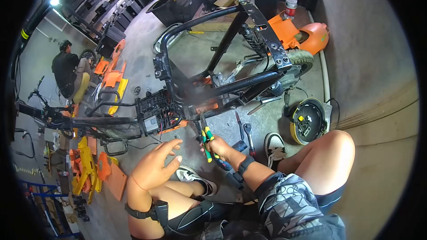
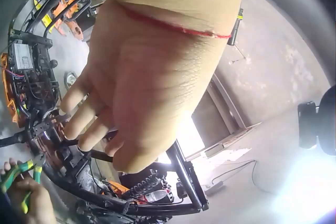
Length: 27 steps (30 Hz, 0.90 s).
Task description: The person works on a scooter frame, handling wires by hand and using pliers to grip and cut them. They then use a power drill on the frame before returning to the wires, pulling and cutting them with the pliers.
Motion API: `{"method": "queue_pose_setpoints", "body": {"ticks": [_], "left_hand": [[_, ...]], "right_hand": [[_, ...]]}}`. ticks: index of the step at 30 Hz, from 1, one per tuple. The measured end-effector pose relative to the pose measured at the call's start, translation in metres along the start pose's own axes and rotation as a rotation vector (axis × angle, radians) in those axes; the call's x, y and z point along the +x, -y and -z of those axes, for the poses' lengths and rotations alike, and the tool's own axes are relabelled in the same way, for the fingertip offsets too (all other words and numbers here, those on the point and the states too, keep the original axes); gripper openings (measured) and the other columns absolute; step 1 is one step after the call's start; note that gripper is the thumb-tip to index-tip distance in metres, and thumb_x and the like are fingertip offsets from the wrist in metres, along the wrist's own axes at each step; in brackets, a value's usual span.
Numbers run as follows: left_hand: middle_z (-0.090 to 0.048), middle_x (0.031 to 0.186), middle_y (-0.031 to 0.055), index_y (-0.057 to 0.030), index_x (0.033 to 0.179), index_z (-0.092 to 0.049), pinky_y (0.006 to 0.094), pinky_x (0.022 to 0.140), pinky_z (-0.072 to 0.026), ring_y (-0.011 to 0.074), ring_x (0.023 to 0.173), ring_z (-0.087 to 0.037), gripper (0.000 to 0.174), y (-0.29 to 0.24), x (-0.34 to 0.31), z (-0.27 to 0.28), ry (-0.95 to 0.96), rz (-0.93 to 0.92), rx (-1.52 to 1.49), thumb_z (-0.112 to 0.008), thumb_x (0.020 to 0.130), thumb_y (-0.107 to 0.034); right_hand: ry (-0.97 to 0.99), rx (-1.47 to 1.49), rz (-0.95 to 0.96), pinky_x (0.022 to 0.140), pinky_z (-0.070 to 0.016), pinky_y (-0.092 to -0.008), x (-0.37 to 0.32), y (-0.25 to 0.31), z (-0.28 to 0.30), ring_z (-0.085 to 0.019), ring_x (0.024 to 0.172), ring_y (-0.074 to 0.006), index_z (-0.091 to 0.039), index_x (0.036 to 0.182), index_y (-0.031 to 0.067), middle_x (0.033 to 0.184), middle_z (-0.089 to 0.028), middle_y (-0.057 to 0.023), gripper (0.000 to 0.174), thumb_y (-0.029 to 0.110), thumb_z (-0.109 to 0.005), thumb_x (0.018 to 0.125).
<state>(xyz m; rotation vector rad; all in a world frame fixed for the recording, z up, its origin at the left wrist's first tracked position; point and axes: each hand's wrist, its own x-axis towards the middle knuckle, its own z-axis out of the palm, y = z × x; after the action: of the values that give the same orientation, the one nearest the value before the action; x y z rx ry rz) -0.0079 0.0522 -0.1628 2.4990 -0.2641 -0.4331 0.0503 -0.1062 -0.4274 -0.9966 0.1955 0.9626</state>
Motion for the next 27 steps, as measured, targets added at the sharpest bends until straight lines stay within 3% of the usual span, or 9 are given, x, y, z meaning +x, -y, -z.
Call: {"method": "queue_pose_setpoints", "body": {"ticks": [3, 8, 11, 16, 20, 26, 27], "left_hand": [[-0.065, 0.115, 0.0155, -0.0043, 0.133, -0.052, 0.0383, 0.089, -0.0510, 0.0287, 0.103, -0.064, 0.045, 0.000, 0.001, 0.000, 0.001, -0.013, 0.004, -0.064, 0.091, -0.017], [-0.064, 0.115, 0.0160, -0.0051, 0.133, -0.052, 0.0387, 0.089, -0.0511, 0.0290, 0.103, -0.064, 0.046, -0.005, 0.000, 0.002, 0.020, -0.019, 0.022, -0.064, 0.091, -0.018], [-0.064, 0.115, 0.0160, -0.0058, 0.133, -0.051, 0.0388, 0.088, -0.0512, 0.0289, 0.103, -0.064, 0.046, -0.004, -0.002, 0.003, 0.017, -0.025, -0.015, -0.064, 0.091, -0.018], [-0.064, 0.115, 0.0158, -0.0058, 0.133, -0.051, 0.0389, 0.088, -0.0512, 0.0288, 0.103, -0.064, 0.045, 0.000, -0.006, 0.005, 0.009, -0.023, -0.006, -0.063, 0.091, -0.018], [-0.064, 0.115, 0.0157, -0.0048, 0.133, -0.051, 0.0390, 0.089, -0.0509, 0.0288, 0.103, -0.064, 0.045, 0.001, -0.008, 0.008, 0.003, -0.030, -0.026, -0.063, 0.091, -0.017], [-0.064, 0.115, 0.0166, -0.0031, 0.133, -0.051, 0.0386, 0.089, -0.0507, 0.0293, 0.102, -0.064, 0.046, 0.001, -0.009, 0.015, 0.007, -0.046, -0.021, -0.064, 0.090, -0.016], [-0.064, 0.115, 0.0166, -0.0031, 0.133, -0.051, 0.0386, 0.089, -0.0507, 0.0293, 0.102, -0.064, 0.046, 0.001, -0.010, 0.016, 0.012, -0.041, -0.023, -0.064, 0.090, -0.016]], "right_hand": [[-0.109, 0.132, -0.007, 0.067, -0.0567, -0.0412, -0.009, 0.005, -0.025, -0.063, 0.082, -0.0276, -0.049, 0.109, -0.0019, 0.100, -0.059, -0.0140, 0.040, -0.011, -0.044, 0.070], [-0.071, 0.455, -0.033, 0.076, -0.0564, -0.0406, -0.004, 0.011, -0.044, -0.063, 0.084, -0.0289, -0.053, 0.098, -0.0038, 0.097, -0.060, -0.0151, 0.029, -0.003, -0.044, 0.070], [0.080, 0.637, -0.044, 0.081, -0.0553, -0.0394, 0.003, 0.018, -0.048, -0.062, 0.084, -0.0295, -0.055, 0.094, -0.0051, 0.095, -0.061, -0.0158, 0.029, 0.002, -0.045, 0.068], [-0.012, 0.780, -0.005, 0.081, -0.0543, -0.0391, -0.008, 0.033, -0.062, -0.061, 0.084, -0.0296, -0.055, 0.098, -0.0068, 0.093, -0.061, -0.0169, 0.035, 0.002, -0.044, 0.067], [-0.030, 0.804, -0.007, 0.081, -0.0540, -0.0386, -0.007, 0.038, -0.068, -0.060, 0.083, -0.0297, -0.055, 0.098, -0.0071, 0.092, -0.060, -0.0170, 0.035, 0.003, -0.044, 0.067], [-0.122, 0.687, -0.045, 0.071, -0.0552, -0.0410, 0.000, 0.042, -0.073, -0.060, 0.077, -0.0298, -0.054, 0.098, -0.0086, 0.092, -0.058, -0.0179, 0.032, -0.001, -0.042, 0.069], [-0.210, 0.635, -0.057, 0.068, -0.0546, -0.0409, -0.004, 0.043, -0.077, -0.060, 0.075, -0.0287, -0.054, 0.097, -0.0085, 0.091, -0.058, -0.0177, 0.028, -0.001, -0.043, 0.072]]}}
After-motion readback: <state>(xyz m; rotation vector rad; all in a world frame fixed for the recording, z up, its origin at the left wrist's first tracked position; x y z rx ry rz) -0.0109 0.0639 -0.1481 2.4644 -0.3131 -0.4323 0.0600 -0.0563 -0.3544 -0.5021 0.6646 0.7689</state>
